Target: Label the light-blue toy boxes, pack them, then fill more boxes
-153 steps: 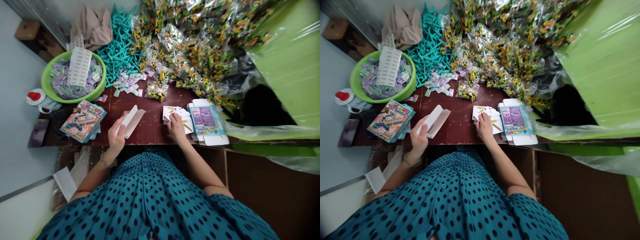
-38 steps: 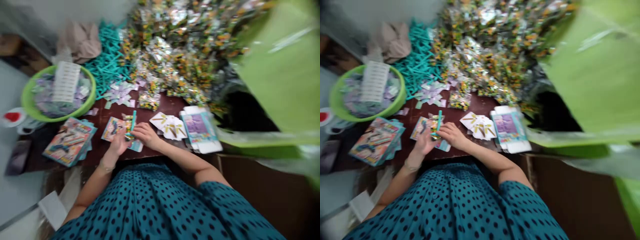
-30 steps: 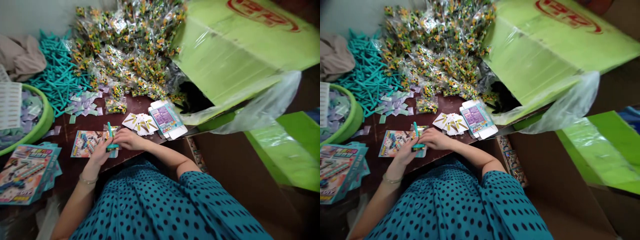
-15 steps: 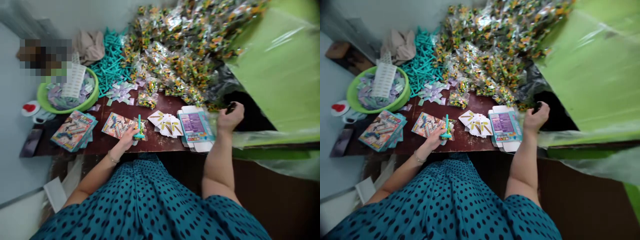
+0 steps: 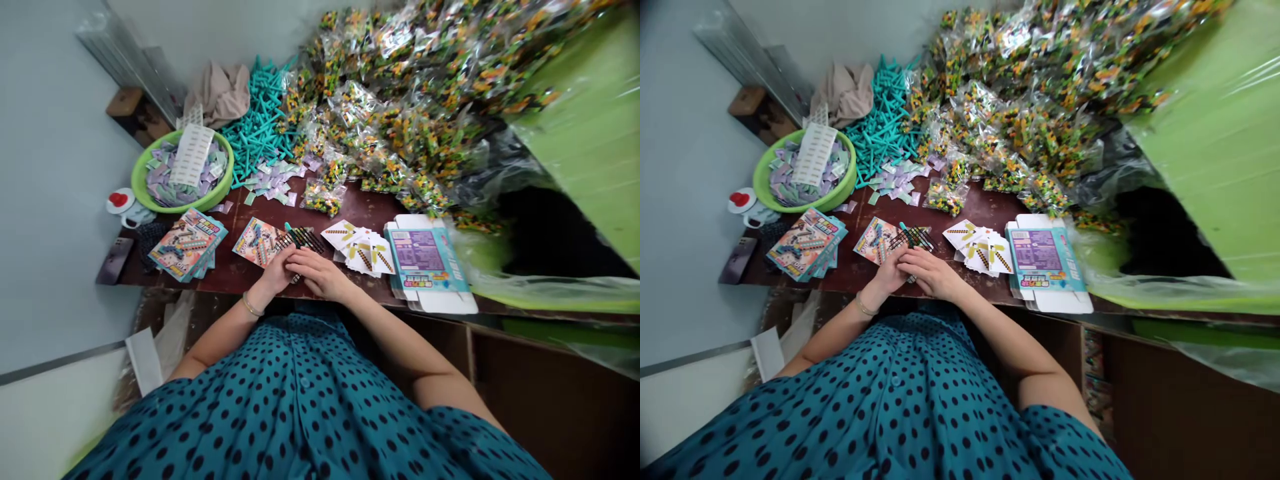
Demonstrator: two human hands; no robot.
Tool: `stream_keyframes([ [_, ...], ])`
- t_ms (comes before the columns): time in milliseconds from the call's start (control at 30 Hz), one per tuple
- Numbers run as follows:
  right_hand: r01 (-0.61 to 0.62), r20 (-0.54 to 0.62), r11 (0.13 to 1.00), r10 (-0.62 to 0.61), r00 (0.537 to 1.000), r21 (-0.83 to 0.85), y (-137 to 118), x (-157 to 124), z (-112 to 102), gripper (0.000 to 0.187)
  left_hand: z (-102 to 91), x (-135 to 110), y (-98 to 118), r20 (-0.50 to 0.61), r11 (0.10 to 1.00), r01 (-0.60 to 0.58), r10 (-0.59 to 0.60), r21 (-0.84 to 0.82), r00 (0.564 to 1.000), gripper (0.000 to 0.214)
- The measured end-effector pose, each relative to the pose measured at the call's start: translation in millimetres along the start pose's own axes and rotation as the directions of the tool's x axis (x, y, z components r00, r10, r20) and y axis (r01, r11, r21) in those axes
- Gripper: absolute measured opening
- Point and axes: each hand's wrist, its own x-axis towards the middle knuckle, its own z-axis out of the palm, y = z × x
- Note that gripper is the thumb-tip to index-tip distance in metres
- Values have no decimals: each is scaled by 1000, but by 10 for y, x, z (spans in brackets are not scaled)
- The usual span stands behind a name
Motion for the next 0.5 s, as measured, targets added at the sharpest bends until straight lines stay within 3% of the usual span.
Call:
stream_keyframes([
  [67, -113, -195, 993, 116, 974, 29, -71, -19, 74, 35, 60, -24, -27, -28, 998, -65, 66, 15, 997, 15],
  [100, -204, -320, 978, 204, 925, 34, -119, -28, 126, 30, 94, -35, -44, -37, 994, -101, 102, 29, 994, 16],
  [167, -404, -515, 911, 385, 766, 81, -210, -43, 232, 22, 151, -54, -72, -23, 985, -163, 164, 63, 986, 20],
  [200, -474, -553, 871, 460, 695, 129, -243, -47, 274, 21, 169, -60, -80, -7, 980, -181, 183, 80, 983, 21],
  [233, -517, -551, 837, 520, 653, 178, -262, -49, 303, 21, 179, -64, -85, 9, 978, -187, 187, 96, 982, 22],
  [267, -537, -522, 815, 563, 641, 219, -266, -47, 315, 21, 182, -64, -87, 21, 977, -182, 180, 110, 983, 22],
  [400, -554, -453, 809, 576, 680, 197, -175, -9, 193, 26, 162, -46, -90, 22, 977, -122, 120, 174, 993, 19],
  [500, -536, -332, 844, 510, 793, 17, -116, 53, -41, 37, 131, -31, -92, 51, 966, -150, 142, 210, 989, 25],
])
